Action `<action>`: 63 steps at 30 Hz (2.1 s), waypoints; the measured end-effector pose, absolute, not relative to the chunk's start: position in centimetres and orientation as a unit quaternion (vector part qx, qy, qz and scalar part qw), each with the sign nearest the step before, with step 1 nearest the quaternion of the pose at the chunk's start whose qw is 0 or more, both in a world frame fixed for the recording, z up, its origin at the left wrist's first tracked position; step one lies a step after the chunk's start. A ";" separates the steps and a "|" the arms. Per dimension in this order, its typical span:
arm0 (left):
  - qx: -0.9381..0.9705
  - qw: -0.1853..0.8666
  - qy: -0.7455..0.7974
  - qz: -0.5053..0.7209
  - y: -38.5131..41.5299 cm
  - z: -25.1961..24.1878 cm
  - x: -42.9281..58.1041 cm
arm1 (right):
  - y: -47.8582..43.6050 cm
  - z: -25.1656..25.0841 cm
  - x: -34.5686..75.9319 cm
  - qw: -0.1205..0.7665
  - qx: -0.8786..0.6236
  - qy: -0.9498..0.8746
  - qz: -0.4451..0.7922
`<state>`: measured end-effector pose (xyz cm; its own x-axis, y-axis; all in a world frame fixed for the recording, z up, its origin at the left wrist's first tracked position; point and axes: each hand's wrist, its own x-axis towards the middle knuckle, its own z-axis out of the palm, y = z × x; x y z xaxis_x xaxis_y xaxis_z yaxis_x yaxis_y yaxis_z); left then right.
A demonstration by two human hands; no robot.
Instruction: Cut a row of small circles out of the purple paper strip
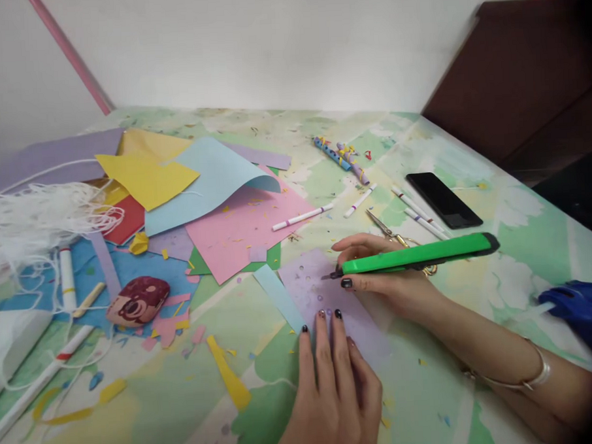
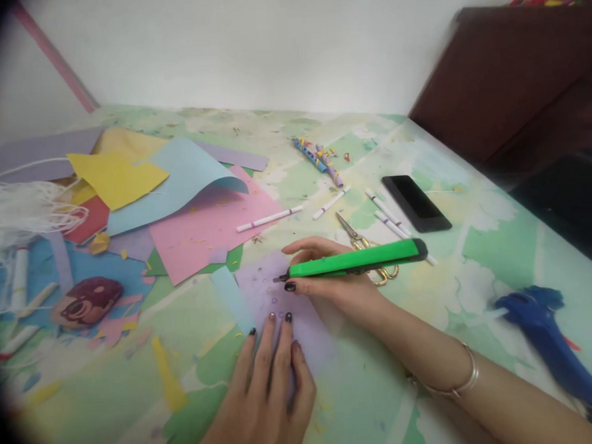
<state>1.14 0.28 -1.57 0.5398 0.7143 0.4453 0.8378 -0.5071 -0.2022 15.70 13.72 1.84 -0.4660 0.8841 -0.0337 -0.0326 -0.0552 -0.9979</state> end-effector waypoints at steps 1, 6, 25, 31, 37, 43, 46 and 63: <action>-0.846 0.191 -0.471 -0.160 0.2 -1.5 1.3 | 13.6 1.9 15.6 0.346 -0.376 -0.594 0.621; -0.814 0.170 -0.529 -0.172 0.0 -1.5 2.0 | 13.2 2.6 15.0 0.266 -0.400 -0.657 0.581; -0.821 0.141 -0.524 -0.177 0.3 -1.7 2.0 | 13.9 2.6 14.8 0.193 -0.388 -0.817 0.380; -0.806 0.114 -0.544 -0.205 0.3 -1.7 2.5 | 13.9 2.5 14.9 0.179 -0.392 -0.814 0.390; -0.805 0.122 -0.543 -0.205 0.2 -2.0 2.6 | 13.9 2.6 14.9 0.181 -0.391 -0.816 0.387; -0.812 0.132 -0.533 -0.196 0.2 -2.1 2.3 | 14.0 2.6 14.8 0.181 -0.385 -0.818 0.388; -0.809 0.128 -0.541 -0.190 0.2 -2.1 2.4 | 14.0 2.6 14.8 0.187 -0.382 -0.818 0.387; -0.813 0.145 -0.531 -0.192 0.3 -2.0 2.3 | 13.0 1.7 14.5 0.223 -0.359 -0.873 0.244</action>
<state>2.30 0.33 -1.97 0.3630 0.8071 0.4657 0.9185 -0.3940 -0.0331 14.49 12.97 1.66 -0.6421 0.7360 0.2147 0.5182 0.6230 -0.5860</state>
